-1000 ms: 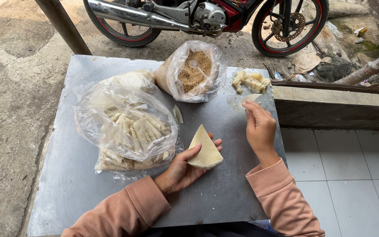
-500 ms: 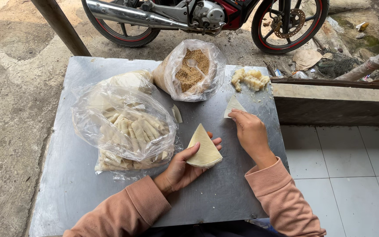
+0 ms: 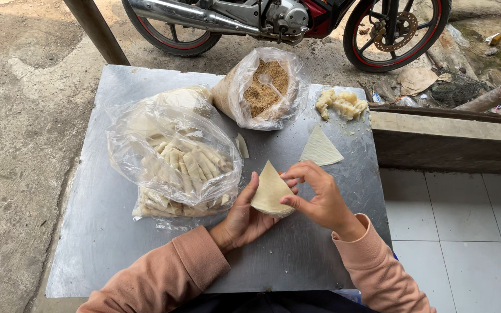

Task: The person uses a spoon to place a small amount of filling onto a thin wrapper and rolls it tightly into a cylinder by hand. They place the finished roll into a plastic bag and repeat the process with more wrappers.

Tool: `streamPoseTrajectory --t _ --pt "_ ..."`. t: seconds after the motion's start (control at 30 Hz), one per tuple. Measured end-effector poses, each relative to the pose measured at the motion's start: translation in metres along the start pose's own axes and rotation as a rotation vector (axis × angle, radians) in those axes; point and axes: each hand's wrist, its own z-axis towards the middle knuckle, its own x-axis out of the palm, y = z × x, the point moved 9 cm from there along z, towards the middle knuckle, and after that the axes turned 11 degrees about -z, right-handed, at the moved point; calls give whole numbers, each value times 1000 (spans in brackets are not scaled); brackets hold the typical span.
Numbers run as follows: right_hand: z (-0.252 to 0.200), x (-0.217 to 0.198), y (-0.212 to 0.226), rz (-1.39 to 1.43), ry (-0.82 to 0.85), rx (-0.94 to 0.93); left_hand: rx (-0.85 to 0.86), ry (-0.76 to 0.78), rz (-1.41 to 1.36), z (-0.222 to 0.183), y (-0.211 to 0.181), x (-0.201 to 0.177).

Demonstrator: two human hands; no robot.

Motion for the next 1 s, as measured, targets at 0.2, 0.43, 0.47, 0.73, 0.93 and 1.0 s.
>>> streamPoseTrajectory --t 0.2,0.43,0.47,0.73,0.93,1.0 --pt "-7 32 15 182 161 20 0 -52 16 2 1 -11" --pt "-12 38 -2 302 185 98 -4 -53 80 2 1 -14" --pt "-12 37 -1 304 192 95 4 -43 57 2 0 -14" --pt "-6 21 7 238 310 -26 -2 11 16 1 -1 -7" --pt "-8 24 6 215 330 -62 -21 -59 38 0 0 -8" --pt "-8 25 5 195 323 -65 -22 -59 42 0 0 -8"
